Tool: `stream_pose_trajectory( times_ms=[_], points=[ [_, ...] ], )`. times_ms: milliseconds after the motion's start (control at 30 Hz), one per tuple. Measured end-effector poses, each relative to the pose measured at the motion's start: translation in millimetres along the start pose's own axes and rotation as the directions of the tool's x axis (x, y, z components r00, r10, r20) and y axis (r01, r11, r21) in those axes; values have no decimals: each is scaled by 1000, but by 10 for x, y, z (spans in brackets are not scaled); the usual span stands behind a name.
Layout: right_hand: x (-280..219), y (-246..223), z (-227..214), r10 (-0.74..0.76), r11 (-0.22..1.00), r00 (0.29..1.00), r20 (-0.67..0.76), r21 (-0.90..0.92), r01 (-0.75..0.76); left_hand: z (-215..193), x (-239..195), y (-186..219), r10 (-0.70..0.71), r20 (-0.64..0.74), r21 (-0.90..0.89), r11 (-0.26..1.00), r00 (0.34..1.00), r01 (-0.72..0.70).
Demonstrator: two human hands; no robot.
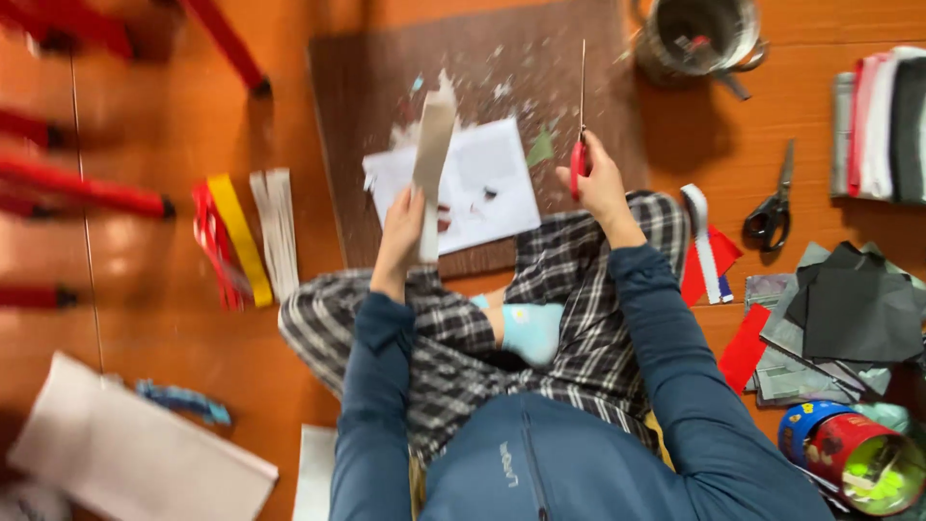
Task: The person cuts paper strips from a printed sheet with scissors and folds them for a craft project.
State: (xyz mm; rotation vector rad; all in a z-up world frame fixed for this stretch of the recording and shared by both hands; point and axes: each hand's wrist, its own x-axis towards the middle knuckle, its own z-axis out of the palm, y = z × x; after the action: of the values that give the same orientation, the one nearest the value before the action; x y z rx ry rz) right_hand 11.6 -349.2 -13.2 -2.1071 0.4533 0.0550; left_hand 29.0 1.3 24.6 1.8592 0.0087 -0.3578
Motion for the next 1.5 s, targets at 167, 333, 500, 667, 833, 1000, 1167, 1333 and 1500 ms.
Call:
stream_pose_trajectory(
  times_ms=[167,333,500,667,833,1000,1167,1333,1500],
  points=[
    [-634,72,660,-134,925,949,287,380,15,-94,506,-724,-70,12,-281,957,998,70],
    [-667,-25,873,-147,960,779,609,277,-36,-285,593,-815,-99,77,-540,832,992,125],
    [-652,-76,998,-120,993,719,685,67,101,-184,593,-876,-182,406,-294,902,895,316],
    [-617,-104,978,-119,991,719,685,41,125,-228,475,-606,-184,539,-157,937,822,313],
    [-608,-70,1002,-107,992,710,696,27,123,-169,510,-585,-241,548,-124,924,801,362],
    [-610,-78,992,-115,993,712,693,61,101,-167,508,-507,-262,545,-109,920,797,377],
    [-601,-36,1151,-141,990,761,634,72,124,-190,603,-611,-272,565,-75,923,779,377],
    [-410,139,1398,-235,969,774,588,76,237,-280,784,-802,-286,549,-77,918,785,389],
    [-288,20,1683,-328,945,774,541,178,275,-499,979,-1058,-350,518,-105,880,781,464]
  ],
)
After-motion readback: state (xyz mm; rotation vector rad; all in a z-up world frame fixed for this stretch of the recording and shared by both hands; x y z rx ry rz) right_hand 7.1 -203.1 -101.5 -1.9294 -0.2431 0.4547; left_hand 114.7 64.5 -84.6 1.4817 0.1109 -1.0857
